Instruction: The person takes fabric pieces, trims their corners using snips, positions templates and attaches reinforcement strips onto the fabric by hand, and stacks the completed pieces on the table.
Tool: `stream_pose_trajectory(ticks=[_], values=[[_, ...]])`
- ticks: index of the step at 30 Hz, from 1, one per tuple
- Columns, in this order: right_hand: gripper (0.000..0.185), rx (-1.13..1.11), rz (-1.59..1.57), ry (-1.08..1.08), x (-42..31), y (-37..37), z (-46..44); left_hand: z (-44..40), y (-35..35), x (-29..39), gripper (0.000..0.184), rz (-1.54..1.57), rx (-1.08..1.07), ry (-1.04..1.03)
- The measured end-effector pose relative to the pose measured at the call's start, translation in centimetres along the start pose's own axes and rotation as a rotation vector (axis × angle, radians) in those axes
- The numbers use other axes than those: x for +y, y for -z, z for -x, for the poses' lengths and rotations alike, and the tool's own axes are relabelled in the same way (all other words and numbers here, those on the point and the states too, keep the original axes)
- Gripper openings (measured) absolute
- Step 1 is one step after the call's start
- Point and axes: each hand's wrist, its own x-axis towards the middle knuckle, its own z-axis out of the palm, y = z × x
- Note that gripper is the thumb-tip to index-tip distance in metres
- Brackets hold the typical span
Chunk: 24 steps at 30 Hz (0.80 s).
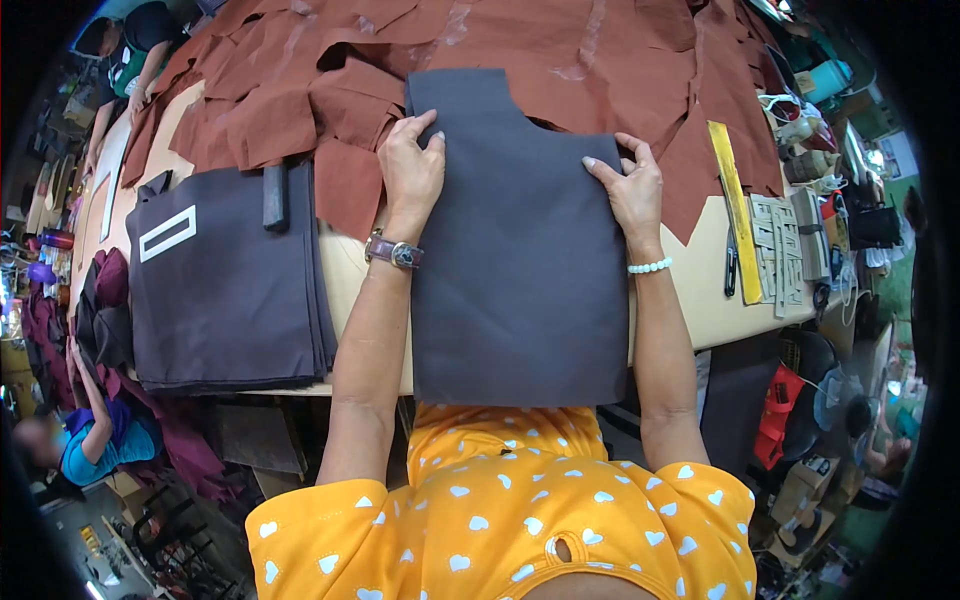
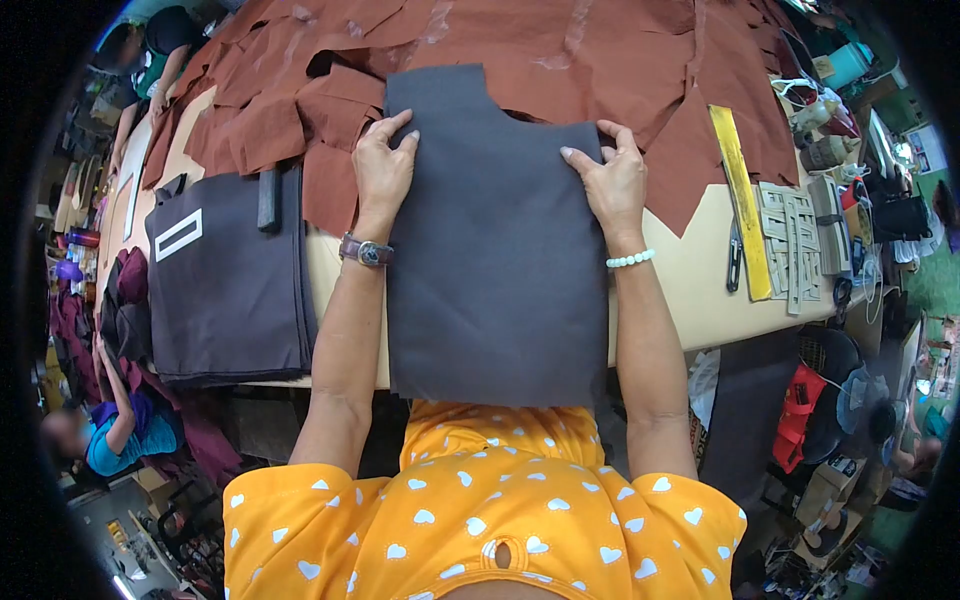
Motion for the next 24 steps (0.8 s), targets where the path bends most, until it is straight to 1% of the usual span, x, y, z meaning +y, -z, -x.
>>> stream_pose_trajectory(ticks=[5, 8, 11, 15, 16, 19, 22, 24], values=[[0.057, 0.008, 0.067, 0.013, -0.3, 0.1, 0.1, 0.2, -0.6, -0.6, 0.028, -0.077, -0.009, -0.029], [0.056, 0.023, 0.13, 0.013, -0.5, 0.0, 0.3, 0.7, -1.2, -0.3, 0.027, -0.183, 0.015, -0.096], [0.055, 0.04, 0.179, 0.032, -0.5, -0.1, 0.5, 1.2, -2.1, -0.5, 0.03, -0.337, 0.024, -0.21], [0.055, 0.019, 0.323, 0.112, -1.5, -0.1, 0.9, 1.5, -2.5, -0.1, 0.034, -0.505, -0.046, -0.267], [0.055, 0.007, 0.371, 0.136, -1.9, 0.0, 1.0, 1.5, -2.5, -0.1, 0.035, -0.522, -0.059, -0.274], [0.057, 0.012, 0.668, 0.225, -3.1, 0.1, 1.3, 1.5, -2.7, -0.5, 0.035, -0.539, -0.06, -0.305], [0.061, 0.063, 0.977, 0.463, -5.0, 0.2, 1.8, 1.4, -2.6, -0.7, 0.035, -0.538, -0.054, -0.309], [0.06, -0.072, 0.974, 0.561, -5.6, -1.2, 2.4, 1.4, -2.6, -0.7, 0.036, -0.55, -0.06, -0.315]])
